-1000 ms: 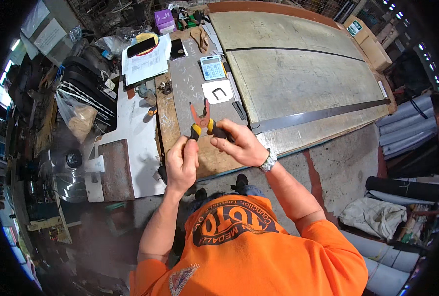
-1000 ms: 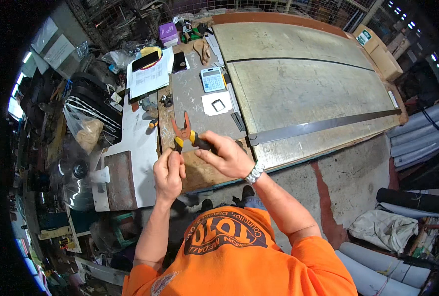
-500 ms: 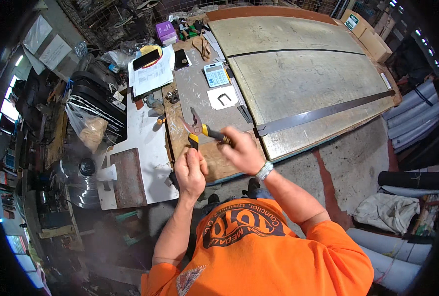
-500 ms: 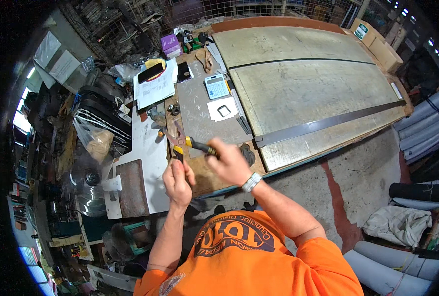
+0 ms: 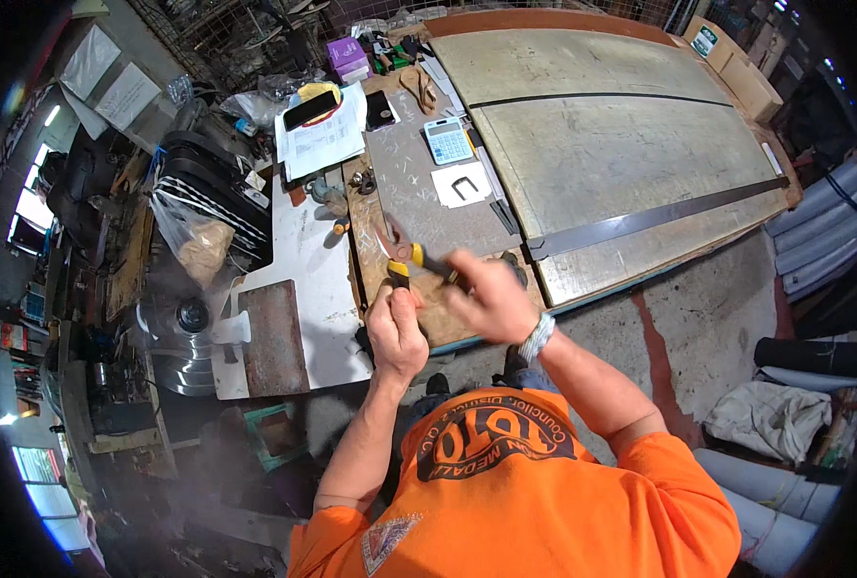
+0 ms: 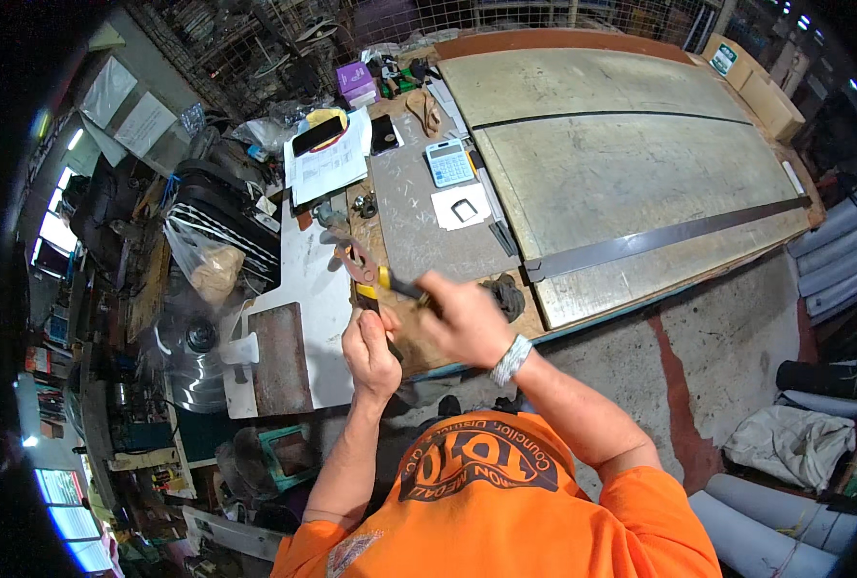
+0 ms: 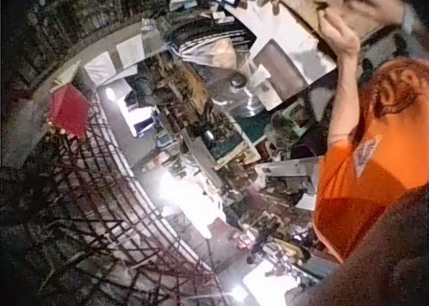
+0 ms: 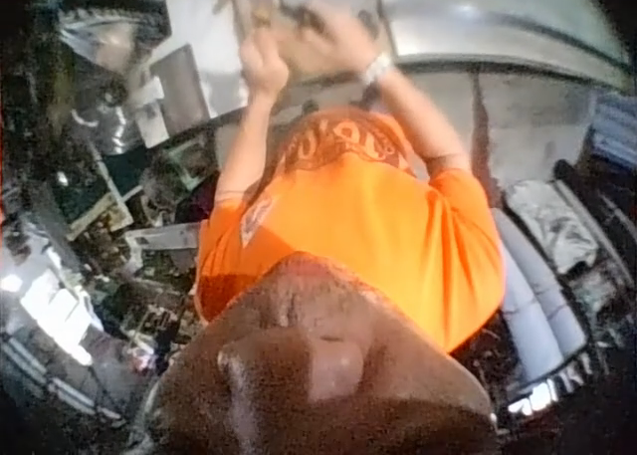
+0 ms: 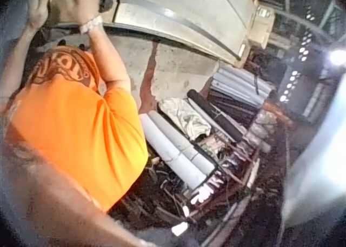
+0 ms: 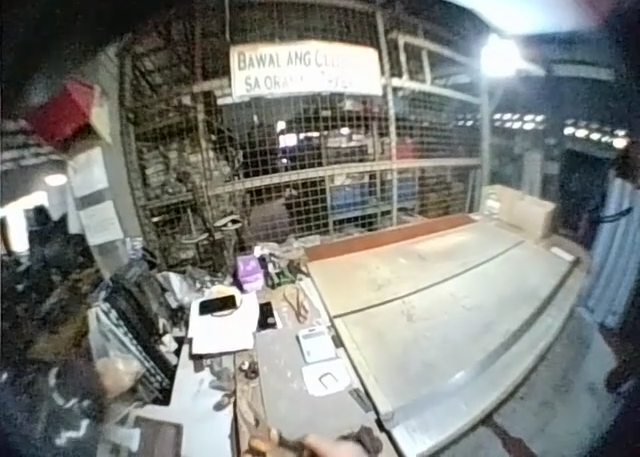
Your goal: Replacing or repairing a component on a leather object using pliers and adhesive.
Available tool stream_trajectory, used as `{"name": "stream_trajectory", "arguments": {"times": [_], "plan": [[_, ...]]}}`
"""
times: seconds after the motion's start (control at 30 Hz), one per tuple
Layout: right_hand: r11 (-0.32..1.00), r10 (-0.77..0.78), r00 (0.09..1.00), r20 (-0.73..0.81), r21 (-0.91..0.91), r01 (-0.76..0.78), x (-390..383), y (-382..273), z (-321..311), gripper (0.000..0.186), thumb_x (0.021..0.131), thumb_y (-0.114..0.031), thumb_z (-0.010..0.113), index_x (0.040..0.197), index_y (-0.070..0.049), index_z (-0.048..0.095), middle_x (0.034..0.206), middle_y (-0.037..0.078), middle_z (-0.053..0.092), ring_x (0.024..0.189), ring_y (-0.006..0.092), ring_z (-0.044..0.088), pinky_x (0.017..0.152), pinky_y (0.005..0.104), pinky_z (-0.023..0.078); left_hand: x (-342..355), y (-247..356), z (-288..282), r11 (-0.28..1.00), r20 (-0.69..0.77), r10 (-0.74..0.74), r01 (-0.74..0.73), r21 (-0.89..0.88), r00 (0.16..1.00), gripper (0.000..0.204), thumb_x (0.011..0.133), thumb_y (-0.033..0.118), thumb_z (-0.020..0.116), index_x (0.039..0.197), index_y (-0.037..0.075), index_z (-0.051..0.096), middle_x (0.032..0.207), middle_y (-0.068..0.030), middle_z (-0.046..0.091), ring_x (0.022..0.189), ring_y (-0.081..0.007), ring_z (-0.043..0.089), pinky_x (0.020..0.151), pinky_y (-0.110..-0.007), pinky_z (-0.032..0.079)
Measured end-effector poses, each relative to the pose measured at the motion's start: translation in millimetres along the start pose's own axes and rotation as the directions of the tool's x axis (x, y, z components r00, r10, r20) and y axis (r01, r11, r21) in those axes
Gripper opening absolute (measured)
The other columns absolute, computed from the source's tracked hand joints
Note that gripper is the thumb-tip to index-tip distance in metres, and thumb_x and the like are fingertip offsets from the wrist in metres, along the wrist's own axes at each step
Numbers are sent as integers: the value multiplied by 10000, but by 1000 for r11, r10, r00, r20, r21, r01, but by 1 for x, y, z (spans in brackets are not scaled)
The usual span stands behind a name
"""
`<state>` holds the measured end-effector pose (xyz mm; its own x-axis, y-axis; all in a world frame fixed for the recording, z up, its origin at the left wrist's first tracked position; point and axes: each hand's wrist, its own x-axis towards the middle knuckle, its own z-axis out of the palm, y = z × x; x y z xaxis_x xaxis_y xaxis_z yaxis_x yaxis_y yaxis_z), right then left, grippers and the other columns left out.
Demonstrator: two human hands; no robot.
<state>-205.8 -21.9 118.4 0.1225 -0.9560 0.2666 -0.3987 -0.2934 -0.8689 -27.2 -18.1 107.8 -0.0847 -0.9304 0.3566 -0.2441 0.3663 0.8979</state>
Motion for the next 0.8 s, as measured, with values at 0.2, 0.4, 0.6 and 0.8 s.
{"name": "stream_trajectory", "arguments": {"times": [0.2, 0.4, 0.6, 0.8], "plan": [[999, 33, 996, 88, -32, -30, -6, -16, 14, 322, 841, -123, 705, 1111, -28, 558, 717, 199, 603, 629, 333, 634, 566, 371, 483, 5, 0, -2, 990, -8, 83, -82, 116, 997, 381, 1063, 238, 349, 808, 13, 521, 746, -68, 505, 675, -178, 469, 614, -337, 382], [995, -56, 998, -22, -86, 54, -6, -7, 20, 279, 865, -97, 672, 1115, -31, 570, 746, 177, 614, 623, 306, 624, 568, 386, 471, 3, -4, -1, 996, -27, 20, -18, 88, 999, 373, 1043, 234, 391, 785, -3, 520, 762, -175, 565, 688, -383, 530, 647, -463, 414], [971, -152, 978, -143, -206, 121, 7, 6, 18, 296, 877, -104, 670, 1142, -27, 564, 749, 172, 615, 659, 291, 638, 595, 369, 488, 2, 2, -2, 981, -31, 75, -69, 179, 997, 356, 1045, 241, 389, 822, -1, 525, 755, -152, 553, 699, -327, 536, 647, -425, 421], [999, -6, 984, -179, 31, 12, 16, 14, 21, 196, 892, -66, 663, 1069, -11, 596, 726, 133, 616, 636, 192, 628, 576, 325, 465, 3, -9, -1, 965, -2, 145, -141, 222, 989, 315, 1030, 223, 435, 846, -19, 519, 755, -209, 558, 698, -423, 546, 635, -487, 421]]}}
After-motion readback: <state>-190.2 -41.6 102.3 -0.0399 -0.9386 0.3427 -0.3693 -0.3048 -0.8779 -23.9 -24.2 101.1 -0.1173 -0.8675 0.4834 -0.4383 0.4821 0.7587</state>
